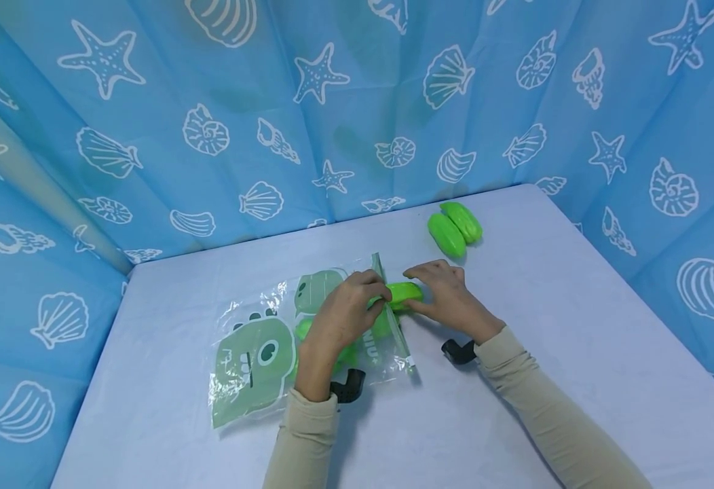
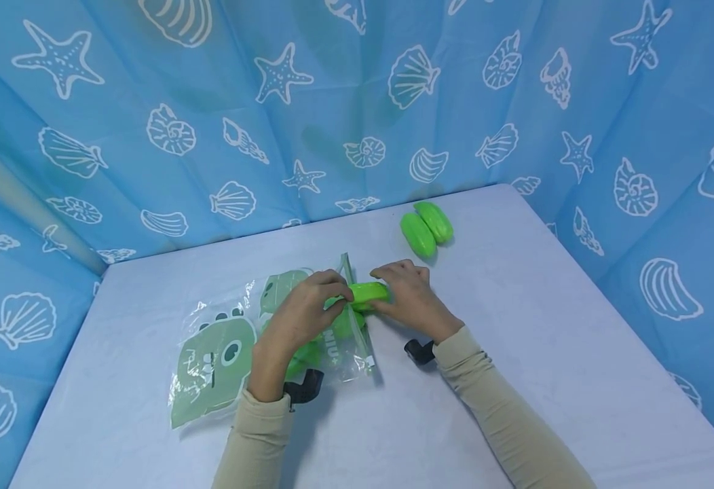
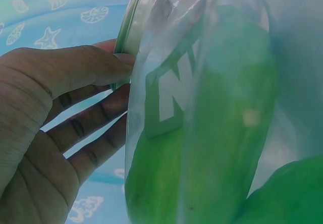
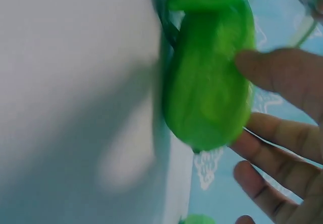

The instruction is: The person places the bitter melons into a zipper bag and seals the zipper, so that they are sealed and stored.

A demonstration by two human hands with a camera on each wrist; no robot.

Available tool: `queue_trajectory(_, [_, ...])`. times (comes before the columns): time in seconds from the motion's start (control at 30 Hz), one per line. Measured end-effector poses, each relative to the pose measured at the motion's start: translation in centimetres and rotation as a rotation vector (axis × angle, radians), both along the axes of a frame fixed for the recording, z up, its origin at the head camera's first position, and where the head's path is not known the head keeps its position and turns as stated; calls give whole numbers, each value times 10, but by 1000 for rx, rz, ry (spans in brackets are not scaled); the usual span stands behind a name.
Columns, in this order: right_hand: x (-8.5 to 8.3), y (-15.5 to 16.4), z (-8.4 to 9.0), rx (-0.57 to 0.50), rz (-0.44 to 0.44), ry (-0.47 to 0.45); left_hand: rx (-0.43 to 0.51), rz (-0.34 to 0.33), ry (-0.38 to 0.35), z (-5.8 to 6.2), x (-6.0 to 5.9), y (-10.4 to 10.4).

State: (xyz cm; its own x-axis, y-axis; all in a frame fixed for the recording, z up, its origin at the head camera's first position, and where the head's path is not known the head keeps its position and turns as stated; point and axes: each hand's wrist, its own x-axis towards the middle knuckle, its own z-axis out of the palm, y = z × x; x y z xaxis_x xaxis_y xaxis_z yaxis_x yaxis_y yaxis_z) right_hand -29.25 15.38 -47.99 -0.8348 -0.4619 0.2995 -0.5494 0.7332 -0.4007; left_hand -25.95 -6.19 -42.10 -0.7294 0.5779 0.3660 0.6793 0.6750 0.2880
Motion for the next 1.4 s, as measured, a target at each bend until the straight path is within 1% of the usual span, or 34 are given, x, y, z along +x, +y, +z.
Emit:
queue_trajectory(0.27, [-2,11,5,36,-51,-46,-6,3,-16,0,0,0])
queue_trajectory(0.37, [-2,11,4,43,-52,-51,-8,8,-20,0,0,0])
queue_trajectory(0.47, [-3,10,2,32,-33,-45,-6,7,-20,0,0,0])
queue_trajectory(0.7, [-1,1,0,-48,27,-32,7,-2,-9,-1,0,0])
queue_trajectory(0.93, [0,-8,-4,-75,88,-67,3,-8,0,-1,0,-1])
queue_trajectory(1.1, [3,-10,-3,-127,134,-101,0,-12,-3,-1,-1,-1])
queue_trajectory(1.27, [5,-13,-4,-204,144,-150,1,-18,6,-1,-1,0])
queue_trajectory(1.4, [7,-16,-6,-222,144,-169,0,-14,3,-2,-1,0])
